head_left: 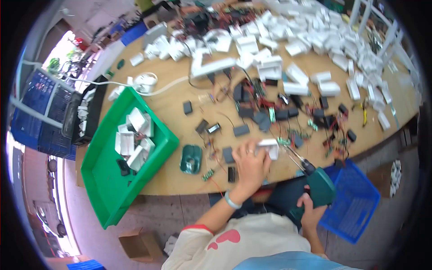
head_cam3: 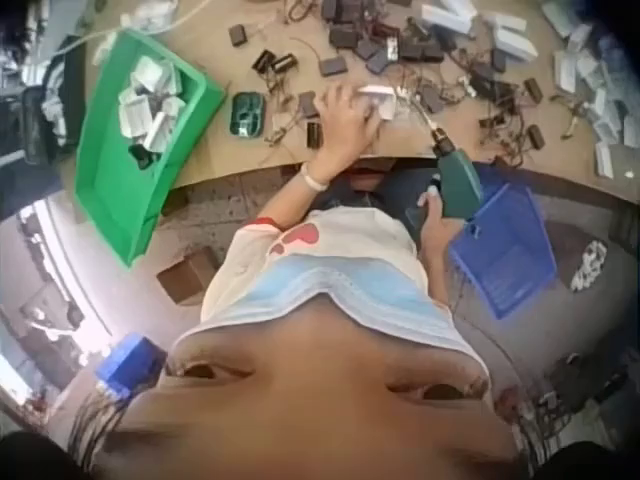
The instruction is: Assembling small electronic components using an electric screwdriver at a workstation.
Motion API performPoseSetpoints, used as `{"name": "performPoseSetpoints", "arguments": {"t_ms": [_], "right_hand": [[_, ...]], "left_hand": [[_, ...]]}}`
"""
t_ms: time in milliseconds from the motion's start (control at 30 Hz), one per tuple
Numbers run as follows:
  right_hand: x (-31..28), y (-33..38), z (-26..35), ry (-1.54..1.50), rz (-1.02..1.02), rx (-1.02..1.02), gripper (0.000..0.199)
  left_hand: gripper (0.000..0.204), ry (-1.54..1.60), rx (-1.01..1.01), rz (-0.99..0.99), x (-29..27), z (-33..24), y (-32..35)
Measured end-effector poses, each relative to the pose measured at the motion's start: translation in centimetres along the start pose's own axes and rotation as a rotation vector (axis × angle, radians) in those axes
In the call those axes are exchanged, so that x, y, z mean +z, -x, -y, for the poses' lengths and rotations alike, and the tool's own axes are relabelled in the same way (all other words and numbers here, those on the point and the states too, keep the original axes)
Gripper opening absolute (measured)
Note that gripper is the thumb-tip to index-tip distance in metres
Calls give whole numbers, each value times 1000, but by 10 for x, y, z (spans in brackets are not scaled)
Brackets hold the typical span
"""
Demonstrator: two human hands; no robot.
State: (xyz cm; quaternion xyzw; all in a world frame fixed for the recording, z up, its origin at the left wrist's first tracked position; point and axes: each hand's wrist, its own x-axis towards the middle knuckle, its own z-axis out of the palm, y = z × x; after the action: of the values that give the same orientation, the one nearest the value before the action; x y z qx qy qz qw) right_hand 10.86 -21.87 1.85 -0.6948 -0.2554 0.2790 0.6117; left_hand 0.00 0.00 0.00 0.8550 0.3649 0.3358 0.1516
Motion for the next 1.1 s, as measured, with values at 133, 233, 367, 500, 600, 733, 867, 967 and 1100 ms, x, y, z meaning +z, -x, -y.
{"name": "performPoseSetpoints", "arguments": {"t_ms": [133, 233, 367, 500, 600, 733, 867, 967, 1100], "right_hand": [[38, -38, 19, -532, -230, -27, 36], [23, -68, 31, -702, -235, -50, 33], [36, -96, 27, -799, -307, 21, 33], [54, -108, 22, -615, -360, -123, 28], [61, -114, 7, -396, -393, -239, 26], [63, -110, -6, -148, -351, -335, 30], [61, -107, -23, -51, -304, -372, 31], [61, -104, -29, -33, -298, -394, 33], [63, -99, -28, -26, -245, -415, 35]], "left_hand": [[17, 11, 61, -13, -19, 27, -6], [15, -23, 33, -76, -10, 4, 5], [14, -29, 53, -108, -7, 8, 8], [13, -4, 85, -107, -4, 13, 6], [13, -3, 97, -85, -6, 12, 2], [14, 2, 99, -71, -7, 11, 3], [15, 18, 101, -86, -7, 13, 3], [15, 44, 95, -88, -7, 14, 6], [15, 49, 62, -88, -7, 14, 8]]}}
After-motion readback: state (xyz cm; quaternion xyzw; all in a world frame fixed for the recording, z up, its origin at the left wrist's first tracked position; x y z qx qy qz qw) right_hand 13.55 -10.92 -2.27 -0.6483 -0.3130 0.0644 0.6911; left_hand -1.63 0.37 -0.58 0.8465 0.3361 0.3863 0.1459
